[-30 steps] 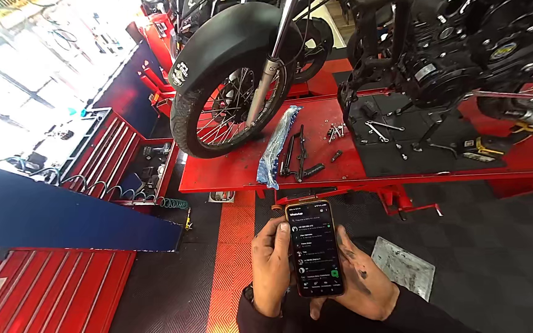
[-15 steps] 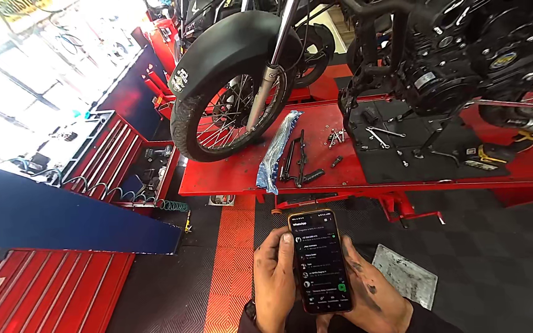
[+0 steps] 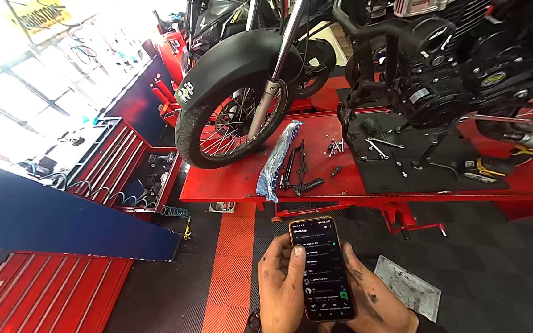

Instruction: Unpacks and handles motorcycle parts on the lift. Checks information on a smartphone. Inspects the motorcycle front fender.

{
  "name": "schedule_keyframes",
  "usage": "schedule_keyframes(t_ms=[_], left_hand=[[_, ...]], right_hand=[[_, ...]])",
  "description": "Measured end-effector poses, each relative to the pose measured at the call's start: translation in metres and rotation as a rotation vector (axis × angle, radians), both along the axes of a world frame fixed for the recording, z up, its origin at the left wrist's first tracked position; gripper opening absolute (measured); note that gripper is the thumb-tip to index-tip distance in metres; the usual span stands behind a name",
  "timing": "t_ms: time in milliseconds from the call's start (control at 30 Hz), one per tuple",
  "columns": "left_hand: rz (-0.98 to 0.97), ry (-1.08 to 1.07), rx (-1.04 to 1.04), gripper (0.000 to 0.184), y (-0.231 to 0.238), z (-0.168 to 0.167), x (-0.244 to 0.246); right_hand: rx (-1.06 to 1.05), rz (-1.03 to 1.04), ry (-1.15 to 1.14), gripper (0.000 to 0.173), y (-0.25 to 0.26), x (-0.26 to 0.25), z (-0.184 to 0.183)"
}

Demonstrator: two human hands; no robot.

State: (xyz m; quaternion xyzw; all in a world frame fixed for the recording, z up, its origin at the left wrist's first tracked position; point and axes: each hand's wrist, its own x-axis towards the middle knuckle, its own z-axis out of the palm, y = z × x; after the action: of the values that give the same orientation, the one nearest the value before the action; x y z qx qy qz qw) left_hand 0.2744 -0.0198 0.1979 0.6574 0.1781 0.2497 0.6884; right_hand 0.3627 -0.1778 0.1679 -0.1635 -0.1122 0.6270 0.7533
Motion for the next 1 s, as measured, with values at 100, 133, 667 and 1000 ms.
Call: schedule_keyframes(t_ms=[100, 133, 667, 1000], left_hand=[[0.006, 0.041, -0.012, 0.03, -0.005, 0.002, 0.002], [0.003, 0.044, -0.018, 0.029, -0.006, 0.002, 0.002], [0.021, 0.062, -0.039, 0.025, -0.016, -0.007, 0.013], [-0.017, 0.03, -0.076, 0.038, -0.008, -0.015, 0.009]], right_hand=[[-0.001, -0.006, -0.018, 0.074, -0.003, 0.001, 0.0], [-0.004, -0.014, -0.024, 0.074, -0.004, 0.001, 0.0], [-0.057, -0.026, -0.055, 0.076, -0.01, 0.001, -0.007], [-0.109, -0.021, -0.022, 0.076, -0.008, 0.002, -0.005]])
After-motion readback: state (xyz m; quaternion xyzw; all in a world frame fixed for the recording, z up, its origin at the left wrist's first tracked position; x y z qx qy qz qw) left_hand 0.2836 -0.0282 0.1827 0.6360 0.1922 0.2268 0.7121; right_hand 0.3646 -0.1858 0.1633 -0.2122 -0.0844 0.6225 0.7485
